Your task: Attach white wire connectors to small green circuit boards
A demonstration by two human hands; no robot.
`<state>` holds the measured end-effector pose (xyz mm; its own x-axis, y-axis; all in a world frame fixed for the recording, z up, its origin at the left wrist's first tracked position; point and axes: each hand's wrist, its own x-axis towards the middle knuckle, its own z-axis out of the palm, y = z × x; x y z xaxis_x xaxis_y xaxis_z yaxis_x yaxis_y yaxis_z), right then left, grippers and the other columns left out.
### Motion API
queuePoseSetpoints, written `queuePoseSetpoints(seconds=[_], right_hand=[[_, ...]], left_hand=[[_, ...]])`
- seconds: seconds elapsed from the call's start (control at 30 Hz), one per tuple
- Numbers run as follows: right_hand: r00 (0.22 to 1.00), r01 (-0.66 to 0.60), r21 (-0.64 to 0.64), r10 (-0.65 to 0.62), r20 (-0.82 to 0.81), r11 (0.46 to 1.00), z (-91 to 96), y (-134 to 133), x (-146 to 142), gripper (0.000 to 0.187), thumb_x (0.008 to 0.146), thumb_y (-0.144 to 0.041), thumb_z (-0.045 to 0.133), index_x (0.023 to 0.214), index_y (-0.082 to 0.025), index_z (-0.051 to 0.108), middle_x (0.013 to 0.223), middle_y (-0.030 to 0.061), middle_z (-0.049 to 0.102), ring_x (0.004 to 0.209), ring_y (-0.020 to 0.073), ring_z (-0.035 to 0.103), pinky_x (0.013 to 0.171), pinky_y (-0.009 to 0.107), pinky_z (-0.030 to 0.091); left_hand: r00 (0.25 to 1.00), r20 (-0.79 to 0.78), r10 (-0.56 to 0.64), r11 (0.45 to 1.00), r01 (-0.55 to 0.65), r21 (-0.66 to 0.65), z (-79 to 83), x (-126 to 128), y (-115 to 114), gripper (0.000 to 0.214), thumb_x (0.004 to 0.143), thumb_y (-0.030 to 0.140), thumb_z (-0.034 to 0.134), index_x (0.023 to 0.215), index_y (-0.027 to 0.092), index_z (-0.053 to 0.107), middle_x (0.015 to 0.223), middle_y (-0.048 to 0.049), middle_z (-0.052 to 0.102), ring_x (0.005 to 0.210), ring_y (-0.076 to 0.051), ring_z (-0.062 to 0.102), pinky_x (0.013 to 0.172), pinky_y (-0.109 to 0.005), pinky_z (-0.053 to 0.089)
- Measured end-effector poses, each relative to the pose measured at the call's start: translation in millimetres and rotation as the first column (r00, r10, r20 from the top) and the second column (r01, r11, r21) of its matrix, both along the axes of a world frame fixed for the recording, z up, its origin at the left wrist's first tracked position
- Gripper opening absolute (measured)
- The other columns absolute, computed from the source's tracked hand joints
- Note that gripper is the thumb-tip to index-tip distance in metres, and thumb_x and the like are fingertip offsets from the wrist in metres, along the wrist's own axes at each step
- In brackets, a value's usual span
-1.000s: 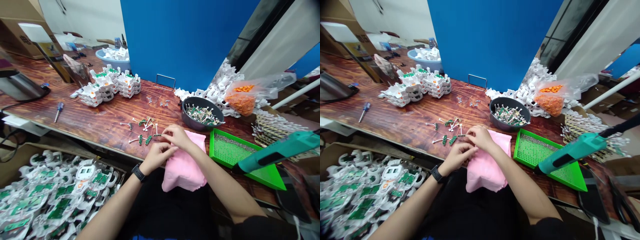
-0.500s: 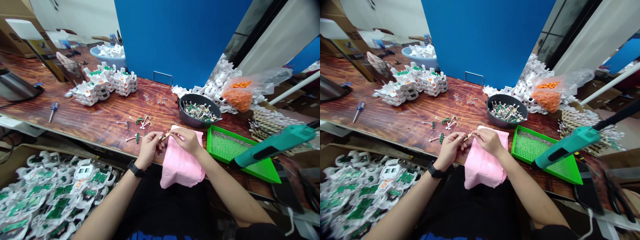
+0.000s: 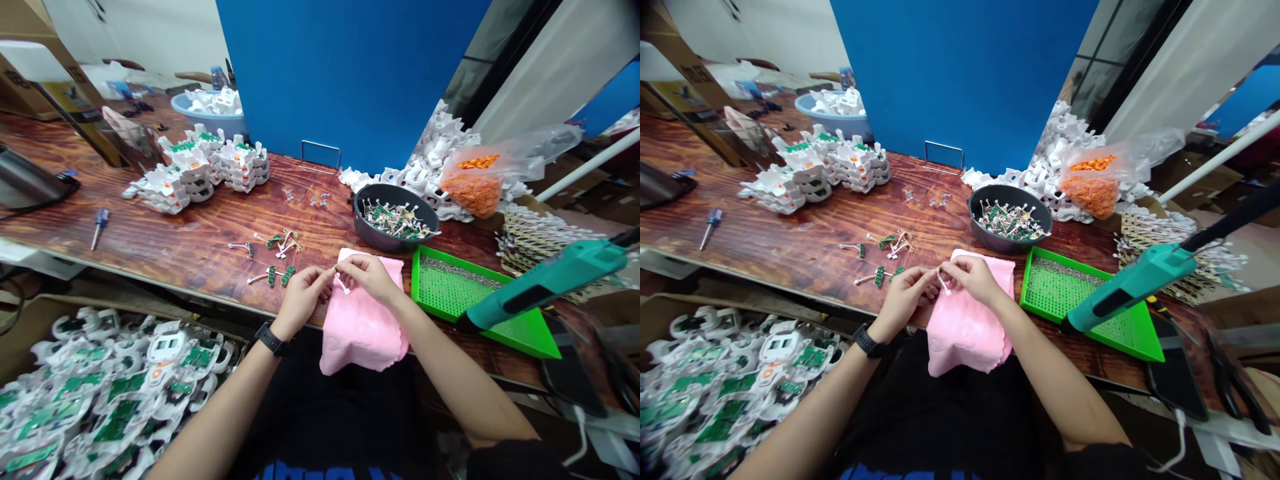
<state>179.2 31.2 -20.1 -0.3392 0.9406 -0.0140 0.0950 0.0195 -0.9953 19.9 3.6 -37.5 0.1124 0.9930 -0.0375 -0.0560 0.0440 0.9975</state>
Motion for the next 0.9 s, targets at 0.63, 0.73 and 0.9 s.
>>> queuePoseSetpoints(seconds=[0.63,0.73,0.9], right_hand=[[0.997,-0.081,0.05,0.081,-0.008,0.995,3.6,-1,1,0.029,0.077,-0.042,0.059,0.066,-0.014,0.059,0.055,-0.0016,0.055,0.048,0.0077,0.05,0.046,0.021,0.038],[0.986,0.169,0.184,-0.166,-0.031,0.968,13.6,11,14,0.032,0.076,-0.046,0.058,0.068,-0.015,0.06,0.056,-0.0014,0.056,0.047,0.0081,0.05,0.045,0.021,0.04],[0.648,0.627,0.483,-0.753,0.111,0.611,43.8,35,44,0.042,0.078,-0.051,0.052,0.088,-0.012,0.064,0.061,0.0042,0.062,0.052,0.0146,0.056,0.051,0.027,0.043]], left_hand=[[0.999,0.047,0.016,0.996,-0.011,-0.094,5.1,-1,-1,0.034,0.07,0.046,0.063,0.065,0.013,0.058,0.053,-0.0002,0.058,0.042,-0.007,0.05,0.041,-0.017,0.038],[0.999,0.035,0.009,0.997,-0.006,-0.077,1.8,-1,-1,0.037,0.073,0.049,0.058,0.071,0.012,0.061,0.059,-0.0029,0.062,0.045,-0.009,0.052,0.043,-0.02,0.041],[0.961,-0.242,-0.131,0.985,0.153,0.074,4.6,-1,-8,0.031,0.073,0.045,0.061,0.074,0.014,0.066,0.064,-0.0018,0.063,0.055,-0.01,0.052,0.049,-0.019,0.039]])
